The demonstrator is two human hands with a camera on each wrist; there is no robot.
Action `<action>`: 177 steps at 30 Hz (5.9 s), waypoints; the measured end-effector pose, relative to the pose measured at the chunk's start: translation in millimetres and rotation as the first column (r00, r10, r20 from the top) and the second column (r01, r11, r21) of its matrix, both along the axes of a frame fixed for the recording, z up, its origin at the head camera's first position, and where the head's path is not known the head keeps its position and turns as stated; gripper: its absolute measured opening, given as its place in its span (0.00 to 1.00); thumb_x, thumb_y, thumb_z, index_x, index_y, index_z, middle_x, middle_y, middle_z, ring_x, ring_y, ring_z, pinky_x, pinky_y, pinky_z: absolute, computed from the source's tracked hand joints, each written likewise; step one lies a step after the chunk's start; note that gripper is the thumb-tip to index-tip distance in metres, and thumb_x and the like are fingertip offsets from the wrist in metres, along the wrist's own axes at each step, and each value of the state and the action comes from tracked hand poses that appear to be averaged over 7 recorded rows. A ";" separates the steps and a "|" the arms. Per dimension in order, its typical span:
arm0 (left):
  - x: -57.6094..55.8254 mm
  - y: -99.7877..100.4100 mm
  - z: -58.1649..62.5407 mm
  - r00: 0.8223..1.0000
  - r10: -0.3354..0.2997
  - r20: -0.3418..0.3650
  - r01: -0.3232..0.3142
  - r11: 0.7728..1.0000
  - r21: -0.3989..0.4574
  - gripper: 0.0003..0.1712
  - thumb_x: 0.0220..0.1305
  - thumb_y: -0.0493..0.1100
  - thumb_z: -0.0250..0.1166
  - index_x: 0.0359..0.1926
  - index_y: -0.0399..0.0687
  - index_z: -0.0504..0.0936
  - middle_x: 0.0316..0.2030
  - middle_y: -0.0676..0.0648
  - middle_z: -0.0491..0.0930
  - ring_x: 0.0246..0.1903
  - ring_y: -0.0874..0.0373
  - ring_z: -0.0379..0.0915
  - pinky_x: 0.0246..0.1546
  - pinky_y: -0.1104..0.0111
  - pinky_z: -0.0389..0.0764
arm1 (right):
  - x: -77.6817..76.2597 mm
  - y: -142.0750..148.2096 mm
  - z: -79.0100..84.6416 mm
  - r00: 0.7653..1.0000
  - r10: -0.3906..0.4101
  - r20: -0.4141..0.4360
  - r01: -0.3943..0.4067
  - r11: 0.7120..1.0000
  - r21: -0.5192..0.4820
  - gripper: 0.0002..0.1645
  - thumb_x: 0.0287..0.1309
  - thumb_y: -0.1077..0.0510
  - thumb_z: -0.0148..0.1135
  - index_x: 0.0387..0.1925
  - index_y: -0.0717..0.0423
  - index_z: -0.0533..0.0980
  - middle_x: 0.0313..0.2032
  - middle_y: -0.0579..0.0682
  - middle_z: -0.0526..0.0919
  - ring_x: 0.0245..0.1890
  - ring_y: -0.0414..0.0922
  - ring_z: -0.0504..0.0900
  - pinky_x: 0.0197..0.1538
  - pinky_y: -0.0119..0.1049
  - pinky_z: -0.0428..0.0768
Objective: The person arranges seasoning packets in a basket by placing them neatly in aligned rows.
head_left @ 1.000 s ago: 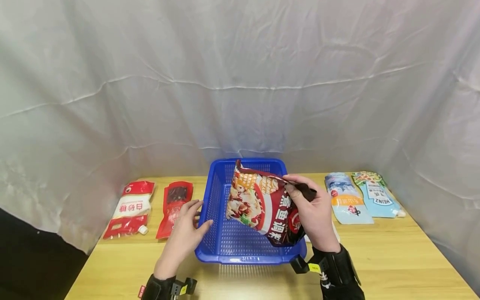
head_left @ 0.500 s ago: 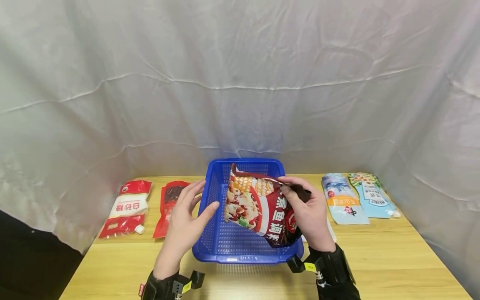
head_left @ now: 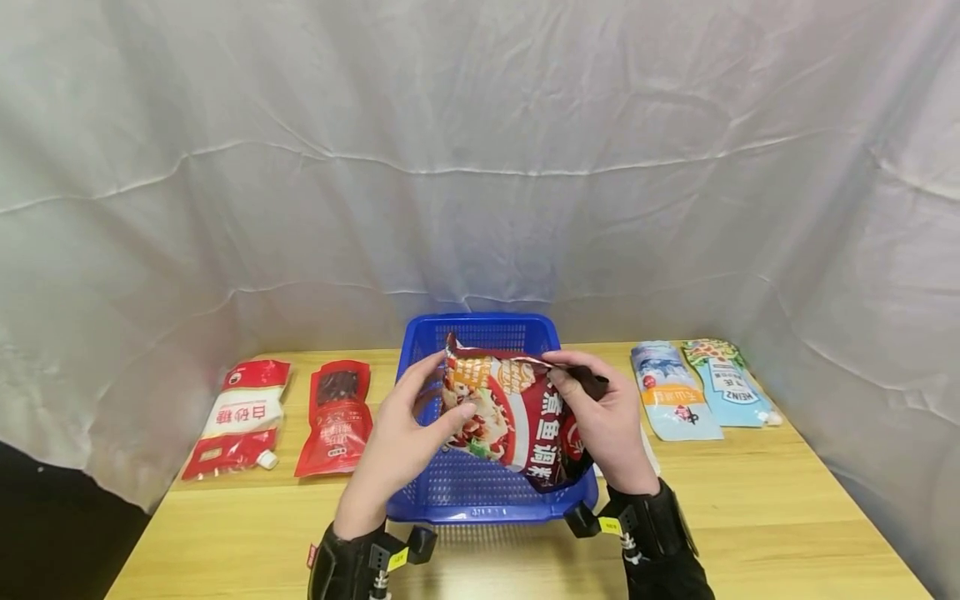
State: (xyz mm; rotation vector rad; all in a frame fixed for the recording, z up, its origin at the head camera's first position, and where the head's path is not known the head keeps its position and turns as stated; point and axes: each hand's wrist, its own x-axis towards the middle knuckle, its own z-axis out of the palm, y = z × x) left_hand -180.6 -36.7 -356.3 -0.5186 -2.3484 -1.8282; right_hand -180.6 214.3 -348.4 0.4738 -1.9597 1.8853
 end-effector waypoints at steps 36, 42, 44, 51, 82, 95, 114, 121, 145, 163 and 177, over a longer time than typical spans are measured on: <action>-2.3 4.2 -3.3 0.997 0.030 0.065 -0.035 0.997 0.069 0.25 0.72 0.37 0.66 0.65 0.42 0.68 0.51 0.38 0.81 0.46 0.47 0.85 0.42 0.60 0.89 | -1.8 -0.9 -1.4 0.997 0.054 0.048 -0.056 0.998 0.035 0.19 0.66 0.68 0.67 0.58 0.64 0.79 0.51 0.51 0.87 0.52 0.45 0.86 0.52 0.35 0.86; -2.2 -1.4 -1.6 0.991 0.118 0.064 -0.122 0.991 0.064 0.26 0.73 0.40 0.67 0.66 0.43 0.68 0.53 0.39 0.81 0.48 0.47 0.85 0.44 0.56 0.89 | -3.6 4.0 -1.4 0.999 -0.007 0.047 0.007 1.000 0.012 0.20 0.66 0.67 0.68 0.59 0.65 0.79 0.50 0.49 0.87 0.50 0.45 0.84 0.52 0.33 0.84; -2.0 -3.6 -1.2 0.988 0.140 0.071 -0.144 0.988 0.061 0.27 0.73 0.41 0.67 0.67 0.44 0.68 0.53 0.39 0.81 0.48 0.46 0.84 0.44 0.56 0.89 | -4.7 4.9 -1.5 0.997 -0.038 0.069 0.036 0.999 0.028 0.21 0.66 0.66 0.69 0.59 0.63 0.80 0.50 0.48 0.86 0.50 0.45 0.84 0.51 0.32 0.84; -1.5 -8.4 2.0 0.972 0.226 0.067 -0.230 0.971 0.068 0.29 0.73 0.41 0.66 0.69 0.42 0.67 0.55 0.38 0.80 0.50 0.46 0.82 0.48 0.55 0.88 | -10.0 7.4 -4.6 0.980 -0.123 0.157 0.121 0.992 0.025 0.23 0.65 0.63 0.70 0.60 0.60 0.79 0.49 0.47 0.86 0.48 0.46 0.84 0.48 0.33 0.86; -1.0 5.0 4.9 0.927 0.350 0.139 -0.376 0.841 0.389 0.25 0.78 0.40 0.60 0.68 0.38 0.66 0.59 0.37 0.79 0.53 0.58 0.80 0.50 0.73 0.84 | -9.0 -39.5 -20.4 0.914 0.208 0.349 0.022 0.832 -0.554 0.31 0.71 0.63 0.61 0.71 0.51 0.63 0.61 0.49 0.79 0.60 0.47 0.82 0.59 0.40 0.83; -0.9 8.1 3.6 0.942 0.293 0.165 -0.336 0.850 0.406 0.25 0.77 0.41 0.62 0.67 0.38 0.66 0.58 0.36 0.80 0.51 0.58 0.82 0.49 0.72 0.85 | -9.2 -44.1 -24.1 0.913 0.184 0.363 0.006 0.886 -0.463 0.29 0.71 0.64 0.63 0.70 0.53 0.66 0.60 0.53 0.79 0.59 0.50 0.83 0.56 0.45 0.86; -3.7 -11.8 0.3 0.969 0.244 0.034 -0.235 0.873 0.429 0.32 0.67 0.30 0.68 0.70 0.38 0.67 0.62 0.37 0.75 0.59 0.55 0.74 0.54 0.73 0.80 | -5.6 -18.0 -13.6 0.958 0.101 0.267 -0.002 0.938 -0.346 0.29 0.72 0.65 0.62 0.70 0.53 0.68 0.62 0.52 0.80 0.60 0.50 0.81 0.59 0.45 0.85; -1.3 -26.6 1.6 0.981 0.189 -0.039 -0.170 0.943 0.287 0.34 0.63 0.29 0.70 0.70 0.38 0.71 0.64 0.41 0.77 0.60 0.54 0.74 0.54 0.72 0.78 | -4.0 -11.8 -7.9 0.969 0.084 0.231 -0.028 0.971 -0.237 0.30 0.70 0.65 0.65 0.70 0.55 0.69 0.61 0.53 0.81 0.58 0.50 0.83 0.57 0.46 0.86; -2.1 -16.5 -1.3 0.996 0.086 -0.016 -0.083 0.989 0.123 0.32 0.64 0.37 0.74 0.68 0.43 0.75 0.57 0.42 0.82 0.54 0.48 0.80 0.50 0.68 0.85 | -6.1 -11.0 -6.8 0.944 0.082 0.321 -0.120 0.987 0.103 0.26 0.63 0.58 0.74 0.61 0.59 0.80 0.53 0.59 0.87 0.48 0.51 0.88 0.49 0.43 0.88; -3.2 -8.8 -1.5 0.991 0.131 0.000 -0.130 0.988 0.086 0.23 0.69 0.39 0.70 0.62 0.44 0.76 0.53 0.41 0.84 0.47 0.48 0.85 0.43 0.67 0.88 | -6.6 -12.2 -11.2 0.942 0.071 0.329 -0.153 0.961 0.232 0.23 0.64 0.54 0.73 0.58 0.55 0.82 0.50 0.56 0.88 0.45 0.50 0.89 0.46 0.43 0.88; -1.2 -2.1 1.7 0.974 0.222 0.035 -0.224 0.969 0.103 0.21 0.72 0.38 0.67 0.62 0.43 0.75 0.54 0.40 0.83 0.50 0.46 0.84 0.48 0.59 0.88 | -4.5 -10.0 -8.6 0.945 0.106 0.310 -0.152 0.980 0.126 0.21 0.70 0.55 0.67 0.60 0.59 0.79 0.52 0.59 0.86 0.48 0.52 0.87 0.48 0.42 0.88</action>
